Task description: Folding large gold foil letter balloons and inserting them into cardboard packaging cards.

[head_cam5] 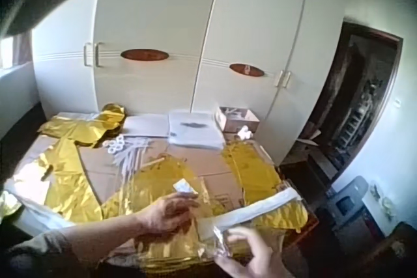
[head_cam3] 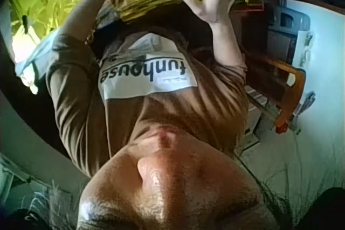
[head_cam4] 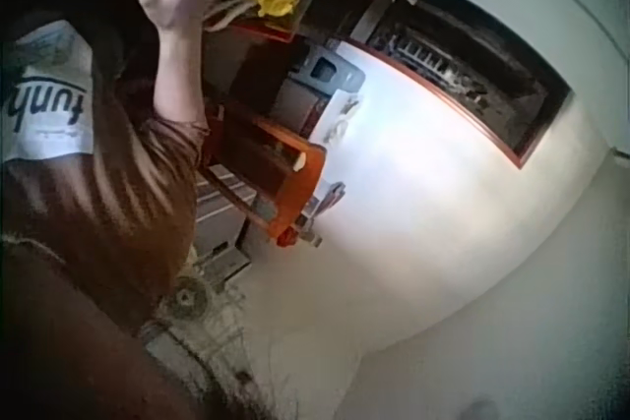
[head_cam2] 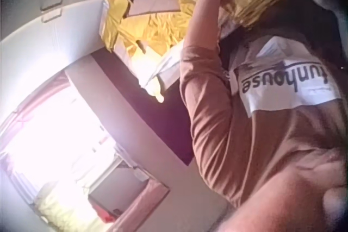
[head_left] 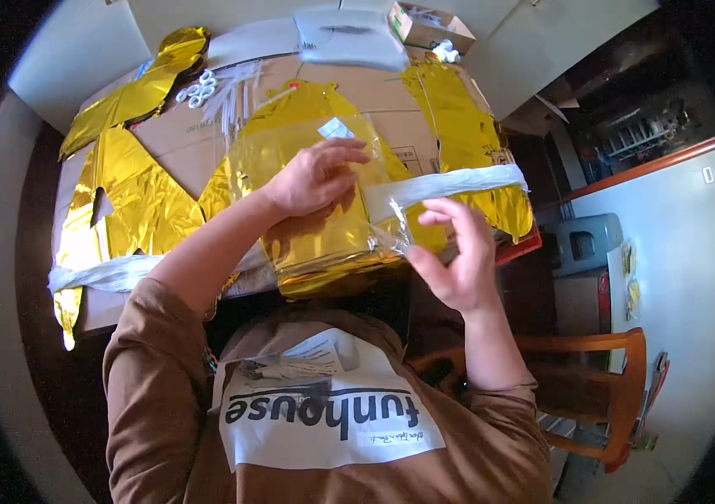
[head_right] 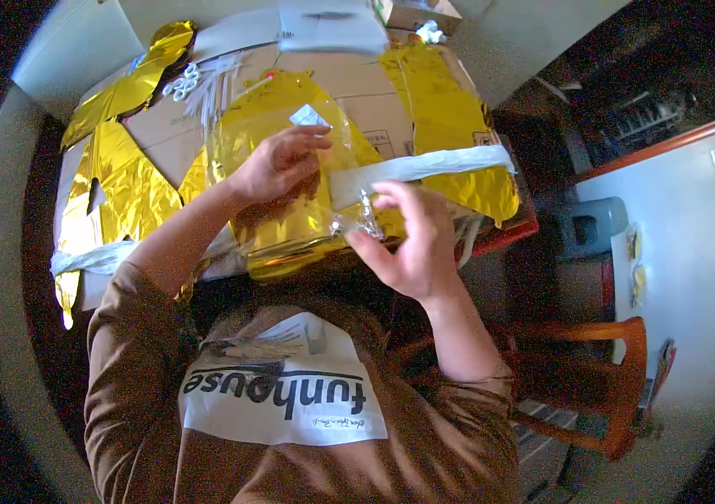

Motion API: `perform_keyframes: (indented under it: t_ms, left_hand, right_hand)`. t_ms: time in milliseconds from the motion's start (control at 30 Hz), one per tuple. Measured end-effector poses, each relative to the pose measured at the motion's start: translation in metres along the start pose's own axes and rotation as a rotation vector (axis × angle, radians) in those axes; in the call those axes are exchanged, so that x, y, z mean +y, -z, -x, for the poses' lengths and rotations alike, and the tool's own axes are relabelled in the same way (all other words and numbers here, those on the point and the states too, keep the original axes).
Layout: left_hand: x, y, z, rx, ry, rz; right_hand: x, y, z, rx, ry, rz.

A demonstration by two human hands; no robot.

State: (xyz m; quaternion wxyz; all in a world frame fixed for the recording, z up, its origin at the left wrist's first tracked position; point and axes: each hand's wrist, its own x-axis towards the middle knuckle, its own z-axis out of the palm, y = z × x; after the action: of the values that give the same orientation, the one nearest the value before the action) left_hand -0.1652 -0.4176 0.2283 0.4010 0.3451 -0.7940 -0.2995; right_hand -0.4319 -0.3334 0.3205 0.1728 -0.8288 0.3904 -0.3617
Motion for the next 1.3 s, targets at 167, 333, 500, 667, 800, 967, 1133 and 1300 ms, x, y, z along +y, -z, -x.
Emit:
perform_keyframes:
  t_ms: [167, 333, 500, 667, 800, 967, 1133, 1300]
  left_hand:
    - [0.018, 0.037, 0.002, 0.083, -0.21, -0.318]
    - [-0.007, 0.043, 0.039, -0.096, -0.016, -0.432]
    - [-0.014, 0.037, 0.044, -0.065, -0.021, -0.408]
    - [-0.017, 0.035, 0.046, -0.028, -0.037, -0.388]
    - [-0.018, 0.036, 0.048, -0.016, -0.05, -0.421]
    - [0.03, 0.039, 0.046, 0.058, -0.187, -0.597]
    - [0.102, 0.024, 0.087, -0.131, -0.107, -0.554]
    - [0.092, 0.018, 0.107, -0.007, -0.038, -0.395]
  right_hand:
    - [-0.018, -0.031, -0.033, -0.256, 0.049, 0.474]
    - [-0.008, -0.066, -0.046, -0.351, 0.246, 0.336]
    - [-0.029, -0.038, 0.001, -0.346, 0.783, 0.171]
    - [-0.024, -0.022, 0.036, -0.35, 0.65, 0.186]
    - [-0.04, -0.014, 0.012, 0.013, 0.388, 0.132]
    - [-0.035, -0.029, 0.022, -0.335, 0.294, 0.151]
    - [-0.026, -0.032, 0.052, -0.475, 0.275, 0.086]
    - [-0.02, -0.037, 0.063, -0.422, 0.118, 0.202]
